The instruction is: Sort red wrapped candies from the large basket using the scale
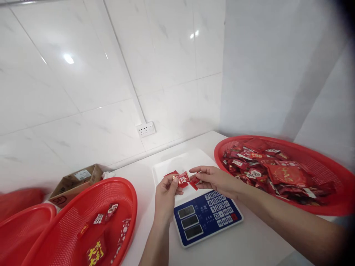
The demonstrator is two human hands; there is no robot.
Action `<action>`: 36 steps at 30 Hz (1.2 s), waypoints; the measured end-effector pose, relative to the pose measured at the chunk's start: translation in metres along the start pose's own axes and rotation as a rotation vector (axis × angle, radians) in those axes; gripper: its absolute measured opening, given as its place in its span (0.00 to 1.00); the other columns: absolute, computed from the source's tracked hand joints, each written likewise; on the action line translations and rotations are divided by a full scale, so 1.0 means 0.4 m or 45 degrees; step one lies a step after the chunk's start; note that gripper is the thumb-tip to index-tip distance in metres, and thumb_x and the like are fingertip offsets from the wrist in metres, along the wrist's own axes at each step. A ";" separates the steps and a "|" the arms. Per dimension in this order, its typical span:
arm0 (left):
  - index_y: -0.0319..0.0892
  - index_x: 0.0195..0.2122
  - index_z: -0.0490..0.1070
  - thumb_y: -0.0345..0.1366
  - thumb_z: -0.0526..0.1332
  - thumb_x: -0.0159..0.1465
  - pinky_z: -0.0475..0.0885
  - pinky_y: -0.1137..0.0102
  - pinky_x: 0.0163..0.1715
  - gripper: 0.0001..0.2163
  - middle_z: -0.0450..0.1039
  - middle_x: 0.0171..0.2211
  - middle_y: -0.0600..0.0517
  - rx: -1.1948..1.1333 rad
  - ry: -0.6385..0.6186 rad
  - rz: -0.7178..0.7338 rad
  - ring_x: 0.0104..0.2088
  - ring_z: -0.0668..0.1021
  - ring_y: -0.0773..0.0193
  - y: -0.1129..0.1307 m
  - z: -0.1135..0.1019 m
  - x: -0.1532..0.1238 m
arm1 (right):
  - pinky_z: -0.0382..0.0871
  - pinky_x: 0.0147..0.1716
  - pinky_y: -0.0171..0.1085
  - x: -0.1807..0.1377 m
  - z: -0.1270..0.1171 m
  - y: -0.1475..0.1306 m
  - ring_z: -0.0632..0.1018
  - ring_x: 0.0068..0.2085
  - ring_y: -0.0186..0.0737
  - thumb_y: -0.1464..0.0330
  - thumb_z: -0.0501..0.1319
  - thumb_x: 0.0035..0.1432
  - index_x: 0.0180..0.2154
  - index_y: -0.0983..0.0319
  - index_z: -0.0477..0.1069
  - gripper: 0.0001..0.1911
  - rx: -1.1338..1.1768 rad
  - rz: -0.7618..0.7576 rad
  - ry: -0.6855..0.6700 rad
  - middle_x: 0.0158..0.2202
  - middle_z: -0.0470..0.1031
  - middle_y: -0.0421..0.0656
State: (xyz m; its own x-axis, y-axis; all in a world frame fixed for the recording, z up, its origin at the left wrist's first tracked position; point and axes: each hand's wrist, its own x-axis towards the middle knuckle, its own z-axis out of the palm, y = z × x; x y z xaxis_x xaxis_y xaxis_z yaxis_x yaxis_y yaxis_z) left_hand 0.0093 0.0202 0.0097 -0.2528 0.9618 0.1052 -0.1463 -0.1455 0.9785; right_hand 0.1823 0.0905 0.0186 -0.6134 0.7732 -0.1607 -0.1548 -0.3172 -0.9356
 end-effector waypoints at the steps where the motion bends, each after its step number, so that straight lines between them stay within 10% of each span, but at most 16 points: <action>1: 0.39 0.36 0.75 0.42 0.63 0.56 0.68 0.74 0.25 0.12 0.72 0.25 0.53 -0.016 0.000 -0.008 0.23 0.71 0.70 -0.001 -0.004 0.000 | 0.73 0.42 0.34 0.002 -0.001 0.004 0.78 0.37 0.32 0.73 0.59 0.57 0.42 0.64 0.69 0.10 0.038 -0.007 0.032 0.36 0.77 0.44; 19: 0.46 0.41 0.74 0.29 0.61 0.54 0.65 0.68 0.45 0.13 0.73 0.42 0.51 0.018 -0.182 0.062 0.44 0.72 0.61 0.008 0.020 -0.031 | 0.68 0.26 0.32 -0.024 0.028 0.010 0.72 0.26 0.30 0.60 0.68 0.43 0.29 0.64 0.71 0.14 -0.283 -0.099 0.048 0.24 0.72 0.37; 36: 0.42 0.34 0.70 0.35 0.67 0.49 0.63 0.75 0.26 0.11 0.67 0.23 0.57 -0.191 -0.007 -0.027 0.24 0.69 0.71 0.016 0.045 -0.003 | 0.66 0.27 0.34 -0.042 0.030 0.018 0.72 0.25 0.32 0.65 0.63 0.47 0.27 0.62 0.70 0.07 -0.451 -0.294 0.077 0.23 0.73 0.37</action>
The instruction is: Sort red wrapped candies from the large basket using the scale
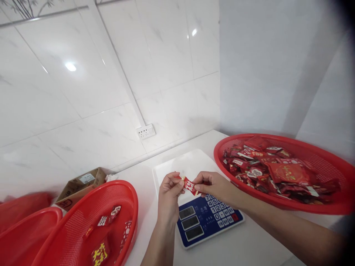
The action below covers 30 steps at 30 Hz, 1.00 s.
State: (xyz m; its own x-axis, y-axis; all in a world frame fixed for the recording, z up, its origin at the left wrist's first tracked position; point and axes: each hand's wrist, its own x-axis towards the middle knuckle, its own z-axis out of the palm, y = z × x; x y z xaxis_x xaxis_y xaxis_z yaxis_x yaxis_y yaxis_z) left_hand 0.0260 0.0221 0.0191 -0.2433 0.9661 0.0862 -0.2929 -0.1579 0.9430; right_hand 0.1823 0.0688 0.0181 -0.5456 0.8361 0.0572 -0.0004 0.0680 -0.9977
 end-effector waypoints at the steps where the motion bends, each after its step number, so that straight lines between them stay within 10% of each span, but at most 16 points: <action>1: 0.42 0.34 0.70 0.35 0.67 0.50 0.63 0.74 0.26 0.11 0.67 0.23 0.57 0.015 -0.008 0.005 0.24 0.69 0.71 -0.001 0.002 0.003 | 0.66 0.27 0.34 -0.001 0.000 0.003 0.72 0.25 0.32 0.65 0.63 0.47 0.27 0.62 0.70 0.06 -0.002 -0.006 0.006 0.23 0.73 0.37; 30: 0.44 0.44 0.66 0.36 0.66 0.54 0.67 0.69 0.41 0.17 0.76 0.31 0.53 0.109 -0.185 0.032 0.35 0.75 0.66 -0.033 0.052 -0.003 | 0.70 0.34 0.39 -0.007 -0.020 0.039 0.73 0.31 0.36 0.58 0.62 0.49 0.31 0.61 0.69 0.13 0.126 -0.063 0.147 0.28 0.72 0.39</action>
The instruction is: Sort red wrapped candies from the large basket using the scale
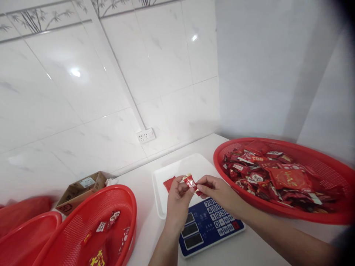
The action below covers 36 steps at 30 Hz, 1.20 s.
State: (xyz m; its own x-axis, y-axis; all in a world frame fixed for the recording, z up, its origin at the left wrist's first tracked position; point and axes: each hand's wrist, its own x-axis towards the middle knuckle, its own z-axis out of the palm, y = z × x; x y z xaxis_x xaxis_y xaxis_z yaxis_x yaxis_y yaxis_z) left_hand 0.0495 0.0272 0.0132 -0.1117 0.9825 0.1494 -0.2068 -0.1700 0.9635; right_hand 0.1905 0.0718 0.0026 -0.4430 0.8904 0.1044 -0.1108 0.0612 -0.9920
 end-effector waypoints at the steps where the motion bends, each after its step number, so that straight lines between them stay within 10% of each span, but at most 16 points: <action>1: 0.44 0.44 0.66 0.36 0.66 0.54 0.67 0.69 0.40 0.17 0.75 0.30 0.54 0.000 0.045 0.012 0.34 0.75 0.66 0.000 -0.002 0.000 | 0.70 0.36 0.40 0.000 -0.003 0.001 0.74 0.33 0.37 0.59 0.63 0.49 0.33 0.61 0.70 0.14 0.018 0.019 0.001 0.30 0.73 0.40; 14: 0.43 0.41 0.69 0.34 0.64 0.56 0.67 0.74 0.33 0.12 0.73 0.33 0.53 -0.165 0.077 -0.138 0.33 0.75 0.69 0.008 -0.045 -0.012 | 0.70 0.37 0.41 -0.006 -0.018 -0.012 0.77 0.40 0.41 0.61 0.67 0.43 0.40 0.60 0.69 0.20 0.191 0.188 0.094 0.40 0.77 0.45; 20: 0.42 0.41 0.69 0.40 0.62 0.57 0.70 0.72 0.33 0.13 0.75 0.38 0.48 0.203 0.132 -0.032 0.38 0.76 0.63 -0.006 -0.049 0.008 | 0.63 0.51 0.45 -0.003 -0.015 -0.001 0.76 0.45 0.42 0.65 0.68 0.42 0.43 0.60 0.69 0.23 0.306 0.139 0.057 0.41 0.77 0.44; 36: 0.44 0.43 0.68 0.34 0.57 0.59 0.69 0.70 0.29 0.11 0.73 0.37 0.50 0.760 0.158 0.182 0.27 0.74 0.67 -0.040 -0.017 0.067 | 0.69 0.43 0.34 -0.010 -0.043 0.004 0.76 0.37 0.32 0.67 0.69 0.44 0.36 0.61 0.71 0.15 0.605 0.140 0.176 0.37 0.76 0.40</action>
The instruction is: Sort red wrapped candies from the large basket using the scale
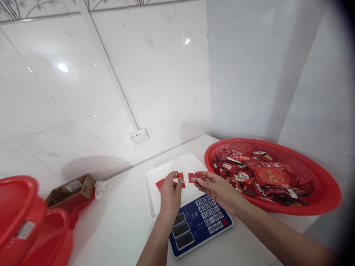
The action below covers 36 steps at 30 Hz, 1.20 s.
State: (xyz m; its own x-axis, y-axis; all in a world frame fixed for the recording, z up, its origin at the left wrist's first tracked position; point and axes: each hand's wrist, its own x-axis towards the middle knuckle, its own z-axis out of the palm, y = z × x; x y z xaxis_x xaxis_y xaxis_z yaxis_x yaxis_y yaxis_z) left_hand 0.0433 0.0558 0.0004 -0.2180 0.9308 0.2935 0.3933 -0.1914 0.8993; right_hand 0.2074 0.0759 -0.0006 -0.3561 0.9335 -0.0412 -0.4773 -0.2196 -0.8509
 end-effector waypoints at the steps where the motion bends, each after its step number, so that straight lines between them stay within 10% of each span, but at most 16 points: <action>1: 0.45 0.43 0.68 0.34 0.56 0.59 0.69 0.70 0.30 0.11 0.73 0.38 0.50 0.025 0.003 0.011 0.27 0.74 0.67 -0.002 0.000 0.000 | 0.69 0.44 0.33 0.000 0.001 -0.002 0.76 0.37 0.31 0.68 0.69 0.44 0.36 0.61 0.72 0.15 0.035 0.006 -0.007 0.37 0.76 0.40; 17: 0.44 0.46 0.67 0.31 0.53 0.60 0.71 0.68 0.30 0.13 0.73 0.26 0.53 0.161 -0.010 0.020 0.27 0.76 0.64 -0.015 -0.012 -0.009 | 0.67 0.50 0.39 0.010 -0.008 -0.001 0.76 0.45 0.39 0.67 0.68 0.45 0.46 0.58 0.68 0.24 -0.062 -0.017 0.078 0.50 0.71 0.44; 21: 0.43 0.48 0.67 0.31 0.54 0.59 0.70 0.62 0.38 0.16 0.75 0.33 0.49 0.218 -0.002 0.043 0.32 0.77 0.60 -0.032 -0.016 -0.008 | 0.70 0.43 0.41 -0.003 -0.008 0.012 0.77 0.41 0.39 0.66 0.67 0.47 0.60 0.55 0.53 0.40 -0.448 0.092 -0.073 0.52 0.69 0.44; 27: 0.46 0.45 0.70 0.36 0.53 0.60 0.65 0.57 0.47 0.13 0.68 0.52 0.46 0.493 0.040 0.173 0.52 0.69 0.52 -0.038 -0.036 -0.014 | 0.71 0.41 0.40 -0.029 -0.033 -0.032 0.75 0.43 0.40 0.68 0.61 0.51 0.56 0.55 0.62 0.28 -0.944 -0.188 -0.142 0.62 0.56 0.47; 36: 0.46 0.44 0.71 0.51 0.61 0.52 0.68 0.70 0.25 0.21 0.71 0.22 0.54 0.201 0.098 -0.159 0.23 0.74 0.62 -0.001 -0.128 -0.121 | 0.66 0.44 0.42 -0.019 -0.243 -0.211 0.74 0.47 0.50 0.68 0.59 0.51 0.47 0.59 0.72 0.19 -2.217 -0.110 -0.095 0.47 0.75 0.48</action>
State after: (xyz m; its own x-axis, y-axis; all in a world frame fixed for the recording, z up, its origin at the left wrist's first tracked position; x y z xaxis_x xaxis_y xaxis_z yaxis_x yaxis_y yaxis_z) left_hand 0.0080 -0.0053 0.0024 -0.3390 0.9165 0.2123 0.4927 -0.0193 0.8700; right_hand 0.3287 0.1149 0.0206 -0.4355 0.9001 0.0101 0.8341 0.4077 -0.3715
